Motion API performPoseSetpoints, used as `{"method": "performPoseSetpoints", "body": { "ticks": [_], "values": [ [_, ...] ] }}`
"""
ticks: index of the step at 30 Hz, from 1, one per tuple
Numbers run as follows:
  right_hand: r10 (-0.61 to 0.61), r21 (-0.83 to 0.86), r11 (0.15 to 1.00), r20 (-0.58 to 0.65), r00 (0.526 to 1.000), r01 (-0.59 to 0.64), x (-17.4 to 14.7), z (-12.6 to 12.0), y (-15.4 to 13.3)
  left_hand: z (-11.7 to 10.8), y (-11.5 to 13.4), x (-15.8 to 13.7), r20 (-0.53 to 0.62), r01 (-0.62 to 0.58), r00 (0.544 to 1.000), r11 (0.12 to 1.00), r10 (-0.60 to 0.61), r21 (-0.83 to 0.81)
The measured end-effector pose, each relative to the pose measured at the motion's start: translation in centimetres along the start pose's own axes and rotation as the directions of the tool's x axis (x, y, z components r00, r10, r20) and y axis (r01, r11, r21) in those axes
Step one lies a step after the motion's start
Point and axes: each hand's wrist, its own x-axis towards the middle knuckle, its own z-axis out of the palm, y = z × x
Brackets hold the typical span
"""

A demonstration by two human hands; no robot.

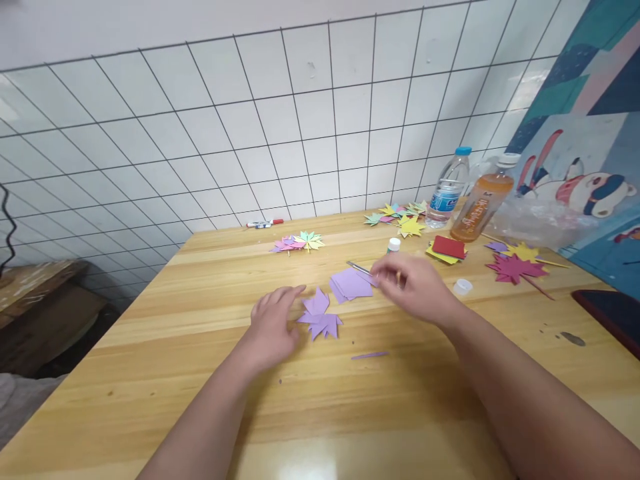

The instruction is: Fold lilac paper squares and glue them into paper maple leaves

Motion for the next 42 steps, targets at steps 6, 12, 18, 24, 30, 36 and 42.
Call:
{"method": "performPoseSetpoints", "body": {
  "ticks": [6, 12, 18, 24, 30, 36, 42],
  "values": [
    [-0.009, -0.107, 0.989, 0.633, 0.774, 0.099, -2.7, 1.2, -3.1, -0.2, 0.0, 0.4, -0.009, 0.032, 0.999, 0.989, -0.034, -0.141],
    [0.045, -0.185, 0.977, 0.657, 0.753, 0.103, -2.2, 2.4, -2.7, 1.7, -0.7, 0.9, 0.098, 0.138, 0.988, 0.969, -0.12, -0.206],
    [-0.022, -0.071, 0.996, 0.415, 0.91, 0.056, -1.3, 3.9, -2.1, 2.5, -0.1, 1.1, 0.081, -0.019, 0.996, 0.957, 0.044, -0.289],
    [-0.03, -0.142, 0.986, 0.39, 0.92, 0.093, -1.7, 5.0, -2.3, 2.7, 0.0, 1.4, 0.024, -0.083, 0.996, 0.968, 0.091, -0.239],
    [0.009, -0.187, 0.979, 0.418, 0.908, 0.076, -2.1, 5.8, -3.1, 2.5, 0.1, 1.9, -0.149, 0.003, 0.988, 0.978, -0.035, -0.208],
    [-0.039, -0.183, 0.975, 0.408, 0.912, 0.123, -2.5, 6.5, -3.5, 2.3, 0.9, 1.4, -0.082, 0.005, 0.996, 0.973, -0.024, -0.229],
    [-0.073, -0.23, 0.955, 0.425, 0.902, 0.186, -2.6, 6.6, -3.7, 3.0, 1.4, 1.3, -0.026, 0.003, 1.0, 0.968, -0.01, -0.251]
  ]
}}
